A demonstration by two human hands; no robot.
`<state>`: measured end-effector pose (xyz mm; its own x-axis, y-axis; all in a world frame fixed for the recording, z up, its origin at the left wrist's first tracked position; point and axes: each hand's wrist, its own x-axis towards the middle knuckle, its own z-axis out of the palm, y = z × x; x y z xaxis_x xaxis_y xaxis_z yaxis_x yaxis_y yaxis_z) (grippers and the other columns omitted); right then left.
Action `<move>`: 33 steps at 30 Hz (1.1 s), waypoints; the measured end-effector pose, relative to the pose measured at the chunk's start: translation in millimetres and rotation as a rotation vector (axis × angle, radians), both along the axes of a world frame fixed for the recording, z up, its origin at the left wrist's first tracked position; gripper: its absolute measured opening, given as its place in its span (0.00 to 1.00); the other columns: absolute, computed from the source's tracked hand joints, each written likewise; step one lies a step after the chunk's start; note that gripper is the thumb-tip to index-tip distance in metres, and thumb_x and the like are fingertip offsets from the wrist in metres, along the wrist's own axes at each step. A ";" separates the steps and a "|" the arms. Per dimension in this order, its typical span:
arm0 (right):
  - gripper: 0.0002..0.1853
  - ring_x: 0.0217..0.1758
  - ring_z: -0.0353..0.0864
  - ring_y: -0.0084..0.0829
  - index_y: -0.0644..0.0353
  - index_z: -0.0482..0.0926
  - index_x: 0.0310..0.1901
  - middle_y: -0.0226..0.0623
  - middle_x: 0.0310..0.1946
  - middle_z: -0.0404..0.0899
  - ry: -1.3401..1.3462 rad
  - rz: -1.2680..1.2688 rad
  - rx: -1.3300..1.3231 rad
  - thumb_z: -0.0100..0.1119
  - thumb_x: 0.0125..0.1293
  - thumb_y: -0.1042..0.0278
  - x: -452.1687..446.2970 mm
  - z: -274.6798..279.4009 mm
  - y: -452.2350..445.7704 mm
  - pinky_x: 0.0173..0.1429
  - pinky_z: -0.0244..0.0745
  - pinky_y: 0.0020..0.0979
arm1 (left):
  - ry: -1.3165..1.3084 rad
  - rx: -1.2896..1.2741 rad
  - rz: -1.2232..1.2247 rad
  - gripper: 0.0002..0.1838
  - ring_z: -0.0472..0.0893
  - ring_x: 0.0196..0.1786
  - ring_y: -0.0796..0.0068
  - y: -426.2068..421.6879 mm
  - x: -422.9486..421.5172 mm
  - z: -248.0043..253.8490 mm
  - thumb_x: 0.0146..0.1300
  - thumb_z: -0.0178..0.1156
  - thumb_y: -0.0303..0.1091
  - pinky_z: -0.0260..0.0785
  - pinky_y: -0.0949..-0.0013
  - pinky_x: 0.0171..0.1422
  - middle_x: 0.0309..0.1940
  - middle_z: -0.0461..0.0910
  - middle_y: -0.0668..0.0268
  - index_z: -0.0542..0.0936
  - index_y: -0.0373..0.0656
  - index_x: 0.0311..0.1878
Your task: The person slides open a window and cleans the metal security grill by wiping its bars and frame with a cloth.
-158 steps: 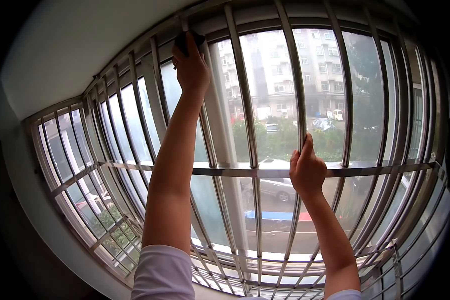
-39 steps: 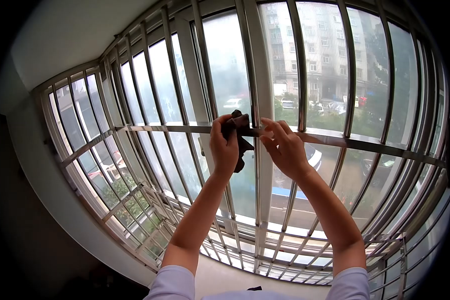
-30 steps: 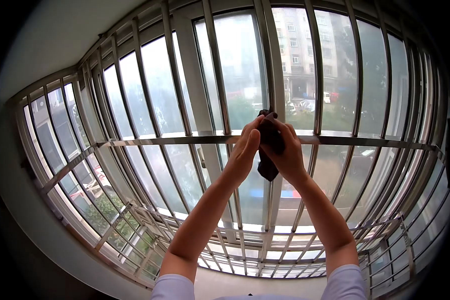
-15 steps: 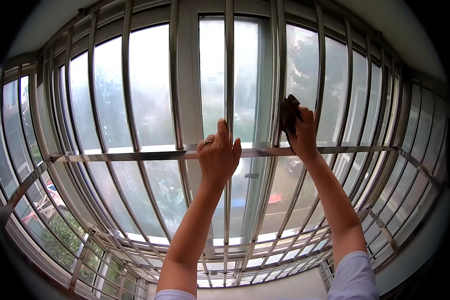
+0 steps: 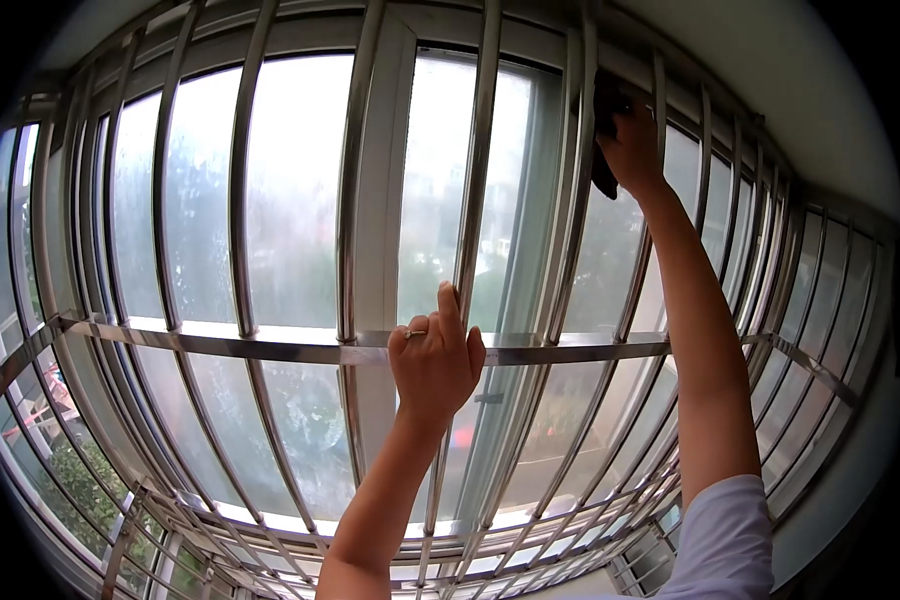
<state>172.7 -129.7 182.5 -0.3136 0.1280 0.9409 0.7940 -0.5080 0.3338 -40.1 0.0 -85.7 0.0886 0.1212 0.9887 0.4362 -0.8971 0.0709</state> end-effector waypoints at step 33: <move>0.10 0.59 0.66 0.40 0.53 0.87 0.33 0.37 0.49 0.67 0.369 0.192 -0.675 0.57 0.54 0.76 -27.3 -206.9 -46.1 0.67 0.64 0.37 | 0.001 0.022 0.090 0.25 0.82 0.39 0.60 -8.0 4.3 1.1 0.61 0.52 0.30 0.61 0.60 0.52 0.23 0.80 0.64 0.67 0.33 0.62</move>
